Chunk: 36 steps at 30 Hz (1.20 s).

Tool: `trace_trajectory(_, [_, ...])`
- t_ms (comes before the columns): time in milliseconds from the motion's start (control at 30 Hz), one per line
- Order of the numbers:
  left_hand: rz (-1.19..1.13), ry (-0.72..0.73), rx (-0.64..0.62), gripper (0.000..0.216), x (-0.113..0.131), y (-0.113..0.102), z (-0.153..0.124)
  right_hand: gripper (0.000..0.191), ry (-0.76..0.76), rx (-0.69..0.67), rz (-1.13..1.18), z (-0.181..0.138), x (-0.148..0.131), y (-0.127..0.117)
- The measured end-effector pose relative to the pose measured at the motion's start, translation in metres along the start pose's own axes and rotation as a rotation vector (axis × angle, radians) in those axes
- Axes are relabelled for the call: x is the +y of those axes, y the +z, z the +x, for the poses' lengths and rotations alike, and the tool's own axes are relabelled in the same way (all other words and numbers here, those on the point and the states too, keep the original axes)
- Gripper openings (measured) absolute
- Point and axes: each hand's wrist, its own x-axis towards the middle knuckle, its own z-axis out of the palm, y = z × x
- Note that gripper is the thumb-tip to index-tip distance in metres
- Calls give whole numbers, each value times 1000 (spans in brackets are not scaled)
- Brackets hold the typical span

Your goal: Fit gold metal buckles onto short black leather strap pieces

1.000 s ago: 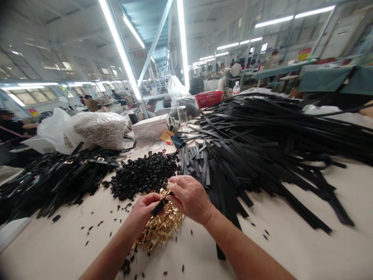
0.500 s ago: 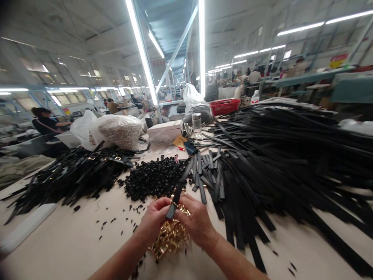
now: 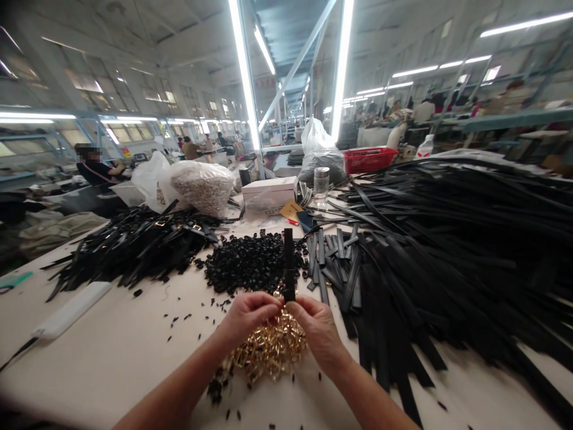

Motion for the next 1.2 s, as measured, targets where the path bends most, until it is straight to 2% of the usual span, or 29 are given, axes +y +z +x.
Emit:
trace_trajectory(133, [210,9,182,22,13,-50,8,41,-23,84,-58,6,-1,-8])
trace_trajectory(233, [552,-11,147,16,17,-83,6,46,-16,61,-114,8,-2,-10])
trace_trajectory(333, [792,-82,69,12,11,-96,2,45,-67,27,-212,6,-4,-10])
trace_trajectory(533, [935,-92,39,7,-6,-78,6,40,-101,-12,-332,3,-2,-8])
trace_trajectory(733, [908,-24,106,6,-3,-61,10,36,-100,-7,-411,1,-5,-2])
trace_trajectory(833, [680,9,139,21,-2,-52,11,35,-113,-3,-472,-1,-4,1])
trace_trajectory(1000, [117,-83,28,31,-6,-27,7,33,-122,-10,-503,-4,3,5])
trace_trajectory(1200, [-87,-100,47,28,-7,-6,0,29,-148,-2,-556,-5,2,6])
